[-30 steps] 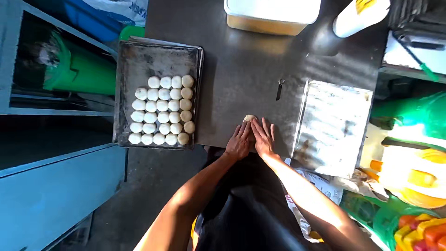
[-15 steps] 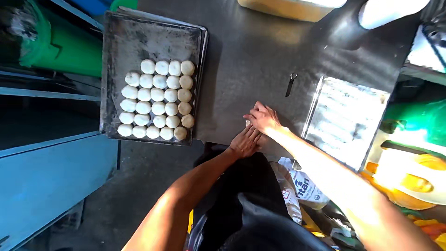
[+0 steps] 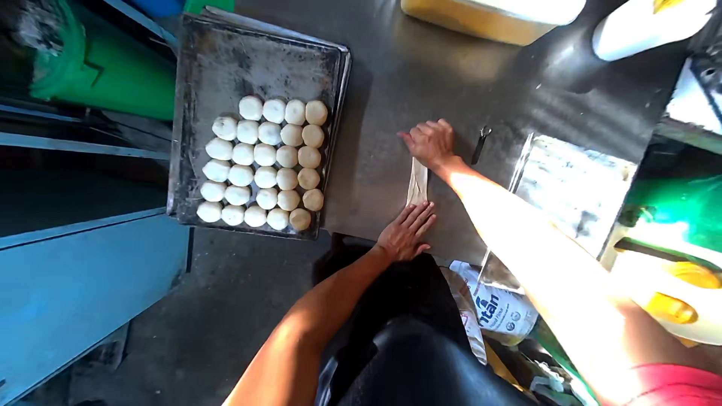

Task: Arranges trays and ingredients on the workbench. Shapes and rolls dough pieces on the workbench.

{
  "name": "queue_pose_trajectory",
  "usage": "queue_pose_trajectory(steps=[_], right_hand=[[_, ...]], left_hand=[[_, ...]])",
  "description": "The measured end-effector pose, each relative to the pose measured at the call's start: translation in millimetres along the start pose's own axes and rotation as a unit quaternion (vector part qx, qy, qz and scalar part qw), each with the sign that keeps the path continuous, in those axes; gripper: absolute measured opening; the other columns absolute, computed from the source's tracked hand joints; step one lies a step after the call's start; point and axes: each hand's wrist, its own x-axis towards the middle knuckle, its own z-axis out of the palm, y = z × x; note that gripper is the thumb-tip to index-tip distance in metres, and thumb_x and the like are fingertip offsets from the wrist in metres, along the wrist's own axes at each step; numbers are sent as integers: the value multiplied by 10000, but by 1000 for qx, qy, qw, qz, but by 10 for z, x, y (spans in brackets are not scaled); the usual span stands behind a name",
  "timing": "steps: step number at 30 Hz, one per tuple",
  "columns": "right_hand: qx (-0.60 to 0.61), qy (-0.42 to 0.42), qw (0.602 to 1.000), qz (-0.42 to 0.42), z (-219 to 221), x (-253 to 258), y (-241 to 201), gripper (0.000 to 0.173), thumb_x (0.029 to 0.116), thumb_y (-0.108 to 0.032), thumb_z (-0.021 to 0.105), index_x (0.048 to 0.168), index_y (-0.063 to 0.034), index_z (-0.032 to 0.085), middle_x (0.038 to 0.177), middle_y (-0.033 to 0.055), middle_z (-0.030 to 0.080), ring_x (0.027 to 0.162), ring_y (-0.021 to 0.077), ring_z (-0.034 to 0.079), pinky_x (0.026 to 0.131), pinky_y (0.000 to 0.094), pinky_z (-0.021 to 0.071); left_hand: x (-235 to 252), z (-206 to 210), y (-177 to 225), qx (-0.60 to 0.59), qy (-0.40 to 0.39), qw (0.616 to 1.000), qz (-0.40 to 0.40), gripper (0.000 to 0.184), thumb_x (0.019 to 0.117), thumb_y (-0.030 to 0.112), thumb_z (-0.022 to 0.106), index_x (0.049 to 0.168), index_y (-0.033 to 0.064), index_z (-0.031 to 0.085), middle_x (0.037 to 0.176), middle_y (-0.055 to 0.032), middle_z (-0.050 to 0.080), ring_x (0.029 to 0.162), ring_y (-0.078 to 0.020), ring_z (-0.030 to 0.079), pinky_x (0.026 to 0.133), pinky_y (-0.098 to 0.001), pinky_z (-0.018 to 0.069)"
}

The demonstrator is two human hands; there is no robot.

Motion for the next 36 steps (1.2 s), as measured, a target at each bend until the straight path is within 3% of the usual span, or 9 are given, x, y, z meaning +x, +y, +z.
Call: queue_pose_trajectory(steps=[3,6,16,19,22,25,31,34,36], right_hand=[[-5,8,996,87,130,41,-60,461,1085,-463,410,1175,-104,685,1229,161,665,1269,383,570,1129,648,346],[-8,-106,990,95,86,196,107,565,1085,-493,261,1565,-246,427,1657,126,338,1564,397,197,1213,727,84],[16,-24,987,160,288,689,337,537,1082,-482,340,1465,-163,538,1578,133,449,1524,359,308,1239,632,179],[40,-74,990,115,20,-57,-65,794,1056,-619,235,1625,-65,260,1718,163,147,1600,328,80,1275,627,79],[112,-132,981,87,-382,-1557,-787,805,992,-404,435,1621,28,177,1722,205,38,1602,344,1,1285,644,47],[140,-133,975,112,-675,-2421,-1183,648,997,-407,503,1506,-6,478,1669,183,299,1574,344,210,1268,634,171],[176,-102,973,106,-679,-1979,-785,495,875,7,626,1356,-110,645,1351,131,637,1400,344,485,1185,585,362],[176,-63,978,88,-580,-1521,-584,328,866,27,638,1136,-126,747,1147,141,696,1214,358,605,1120,591,410],[166,-91,971,148,-597,-1345,-563,317,890,-76,706,1202,-131,712,1288,162,640,1383,413,460,1182,659,300]], left_hand=[[8,-19,-15,-10,4,1000,-5,790,1045,618,278,1638,98,233,1714,-132,168,1595,-277,116,1297,-507,125],[-13,-18,12,-9,0,1000,0,791,1042,622,279,1643,110,221,1721,-115,147,1598,-270,99,1297,-519,115],[-42,-137,-13,-65,38,996,40,663,1038,471,469,1627,215,304,1708,-33,235,1591,-249,146,1290,-561,128],[-147,-388,-12,-182,187,961,-93,569,1009,303,630,1535,160,466,1589,-121,450,1481,-256,419,1222,-469,377],[-133,-618,-64,-242,197,915,-255,617,1021,319,621,1551,81,412,1502,-184,487,1334,-276,554,1076,-438,521],[-149,-479,-110,-208,160,943,-205,423,1032,283,606,1406,83,605,1402,-128,598,1260,-264,592,1066,-417,507],[-173,-448,-45,-217,170,950,-144,180,1017,92,587,1143,61,711,1168,-105,682,1131,-239,643,1016,-372,538],[-114,-786,-221,-208,178,939,-206,299,1012,147,621,1291,46,655,1282,-156,645,1213,-274,628,1047,-411,533],[-154,-962,-459,-146,172,934,-277,490,1002,275,647,1446,96,545,1478,-154,533,1369,-302,516,1130,-485,452]])
